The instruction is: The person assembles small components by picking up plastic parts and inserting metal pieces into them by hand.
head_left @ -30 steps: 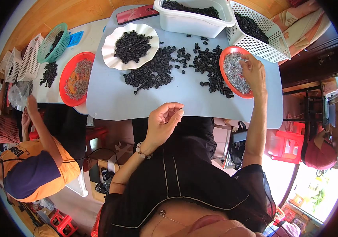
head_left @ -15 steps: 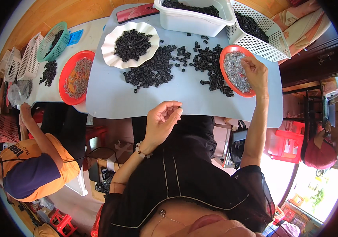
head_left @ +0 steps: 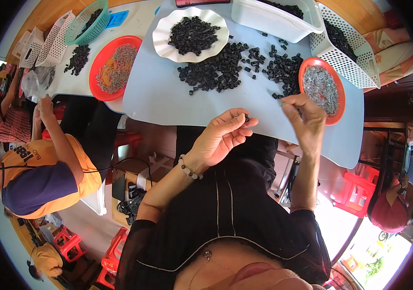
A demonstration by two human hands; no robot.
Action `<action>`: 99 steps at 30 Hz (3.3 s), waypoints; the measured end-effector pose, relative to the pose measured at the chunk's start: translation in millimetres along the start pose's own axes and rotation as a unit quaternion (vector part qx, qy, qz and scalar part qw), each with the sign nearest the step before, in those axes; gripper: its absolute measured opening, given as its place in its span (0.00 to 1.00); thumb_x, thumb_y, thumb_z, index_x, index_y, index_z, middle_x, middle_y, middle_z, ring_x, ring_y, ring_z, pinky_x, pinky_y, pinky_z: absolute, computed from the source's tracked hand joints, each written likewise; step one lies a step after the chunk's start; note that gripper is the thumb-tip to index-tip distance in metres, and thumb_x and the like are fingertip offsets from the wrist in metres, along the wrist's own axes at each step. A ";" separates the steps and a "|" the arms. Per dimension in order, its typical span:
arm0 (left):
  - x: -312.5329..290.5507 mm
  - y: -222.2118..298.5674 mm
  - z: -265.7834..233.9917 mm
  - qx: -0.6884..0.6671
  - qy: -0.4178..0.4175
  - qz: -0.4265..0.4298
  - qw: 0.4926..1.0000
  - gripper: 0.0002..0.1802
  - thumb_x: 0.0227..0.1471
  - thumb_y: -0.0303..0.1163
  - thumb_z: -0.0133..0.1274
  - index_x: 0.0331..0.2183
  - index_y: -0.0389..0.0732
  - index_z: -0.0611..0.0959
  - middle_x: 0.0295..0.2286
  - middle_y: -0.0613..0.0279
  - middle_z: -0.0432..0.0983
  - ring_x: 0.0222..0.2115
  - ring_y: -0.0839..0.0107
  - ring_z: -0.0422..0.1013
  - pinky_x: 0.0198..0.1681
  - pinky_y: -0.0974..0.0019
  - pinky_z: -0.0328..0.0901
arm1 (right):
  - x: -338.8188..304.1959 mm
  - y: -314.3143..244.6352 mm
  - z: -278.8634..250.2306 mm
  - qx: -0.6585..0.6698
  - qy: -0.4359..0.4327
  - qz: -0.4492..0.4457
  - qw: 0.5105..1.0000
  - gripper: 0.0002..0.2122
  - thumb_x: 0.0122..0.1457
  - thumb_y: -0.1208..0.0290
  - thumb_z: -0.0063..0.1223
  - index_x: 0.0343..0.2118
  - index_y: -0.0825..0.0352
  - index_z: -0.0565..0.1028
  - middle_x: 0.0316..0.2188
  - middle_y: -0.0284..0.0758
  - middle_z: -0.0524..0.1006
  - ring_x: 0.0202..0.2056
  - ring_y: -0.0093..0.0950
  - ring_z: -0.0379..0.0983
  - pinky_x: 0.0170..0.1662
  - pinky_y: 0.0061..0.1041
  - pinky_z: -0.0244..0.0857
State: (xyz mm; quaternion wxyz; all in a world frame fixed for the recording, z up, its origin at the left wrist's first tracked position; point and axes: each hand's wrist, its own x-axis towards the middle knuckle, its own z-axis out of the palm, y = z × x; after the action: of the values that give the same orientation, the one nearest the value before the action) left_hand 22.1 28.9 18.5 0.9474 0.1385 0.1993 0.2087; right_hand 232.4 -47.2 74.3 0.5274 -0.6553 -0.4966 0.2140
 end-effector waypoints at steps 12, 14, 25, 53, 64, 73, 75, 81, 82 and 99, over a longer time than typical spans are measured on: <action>-5.9 -1.9 -2.9 0.115 -0.021 0.130 0.985 0.11 0.60 0.33 0.53 0.43 0.39 0.79 0.36 0.60 0.80 0.33 0.77 0.75 0.36 0.76 0.71 | -22.7 -7.2 39.8 0.066 -0.064 0.002 0.996 0.06 0.51 0.80 0.62 0.32 0.68 0.81 0.26 0.32 0.76 0.31 0.21 0.68 0.38 0.22 0.63; -6.7 -0.9 -4.9 0.088 -0.017 0.111 0.990 0.11 0.60 0.33 0.53 0.43 0.39 0.79 0.37 0.59 0.80 0.34 0.77 0.76 0.36 0.75 0.71 | -24.1 -8.6 41.7 0.022 -0.045 -0.039 0.998 0.05 0.50 0.81 0.62 0.31 0.68 0.81 0.26 0.31 0.78 0.31 0.23 0.69 0.38 0.22 0.63; -7.0 -5.9 -8.6 -0.035 -0.004 0.016 0.999 0.12 0.58 0.38 0.56 0.42 0.46 0.79 0.36 0.71 0.77 0.39 0.80 0.73 0.41 0.74 0.68 | -30.4 -7.1 57.3 -0.038 -0.011 -0.120 0.992 0.08 0.45 0.82 0.64 0.30 0.65 0.82 0.27 0.29 0.80 0.31 0.25 0.69 0.37 0.25 0.63; -17.6 -7.7 -13.8 0.303 0.007 0.273 0.913 0.11 0.54 0.28 0.59 0.40 0.35 0.80 0.28 0.67 0.74 0.28 0.81 0.70 0.32 0.76 0.67 | -30.8 -17.2 57.5 -0.035 -0.113 0.008 0.993 0.10 0.51 0.79 0.64 0.37 0.69 0.80 0.26 0.32 0.79 0.30 0.21 0.72 0.37 0.22 0.66; -20.0 -5.4 -13.2 0.271 0.005 0.239 0.933 0.11 0.57 0.26 0.56 0.42 0.32 0.79 0.28 0.62 0.75 0.28 0.76 0.72 0.33 0.74 0.68 | -39.1 0.7 50.9 0.149 -0.103 0.130 0.975 0.09 0.64 0.72 0.52 0.41 0.73 0.75 0.31 0.40 0.81 0.36 0.22 0.76 0.40 0.21 0.67; -23.3 -5.0 -13.1 0.268 0.003 0.219 0.938 0.10 0.57 0.26 0.56 0.40 0.34 0.79 0.29 0.62 0.76 0.28 0.76 0.72 0.33 0.73 0.68 | -41.1 10.3 49.8 0.275 -0.090 0.143 0.946 0.07 0.62 0.74 0.54 0.39 0.72 0.75 0.34 0.40 0.81 0.33 0.21 0.75 0.40 0.20 0.69; -22.4 -6.5 -13.3 0.267 0.012 0.228 0.936 0.09 0.56 0.28 0.58 0.39 0.35 0.80 0.28 0.66 0.76 0.29 0.80 0.72 0.31 0.75 0.68 | -42.2 14.5 50.9 0.274 -0.078 0.138 0.948 0.07 0.62 0.74 0.54 0.39 0.72 0.75 0.34 0.39 0.81 0.33 0.21 0.75 0.40 0.20 0.69; -23.5 -9.0 -13.8 0.264 0.010 0.245 0.933 0.09 0.55 0.28 0.58 0.39 0.36 0.80 0.29 0.66 0.77 0.29 0.80 0.71 0.33 0.75 0.67 | -43.4 10.4 51.6 0.307 -0.084 0.159 0.934 0.08 0.59 0.71 0.59 0.36 0.72 0.76 0.31 0.36 0.76 0.29 0.23 0.71 0.35 0.21 0.67; -23.8 -9.5 -13.4 0.264 0.011 0.244 0.933 0.09 0.55 0.28 0.58 0.39 0.36 0.80 0.29 0.66 0.77 0.29 0.80 0.71 0.33 0.75 0.67 | -43.9 8.2 52.3 0.319 -0.092 0.164 0.929 0.09 0.58 0.71 0.59 0.36 0.71 0.76 0.31 0.36 0.77 0.29 0.23 0.71 0.34 0.21 0.67; -24.3 -16.0 -9.3 0.302 -0.011 0.301 0.904 0.09 0.54 0.20 0.56 0.39 0.30 0.79 0.31 0.60 0.76 0.30 0.77 0.71 0.35 0.74 0.68 | -53.2 12.3 67.3 0.409 -0.080 0.193 0.888 0.07 0.56 0.74 0.62 0.35 0.71 0.77 0.29 0.34 0.78 0.26 0.20 0.71 0.31 0.18 0.65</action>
State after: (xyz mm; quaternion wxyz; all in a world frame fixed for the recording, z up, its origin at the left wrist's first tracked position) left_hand 3.3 5.6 12.5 0.7543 0.4735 0.1912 0.4127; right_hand 161.5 -61.0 26.5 0.6551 -0.4455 -0.2695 0.5475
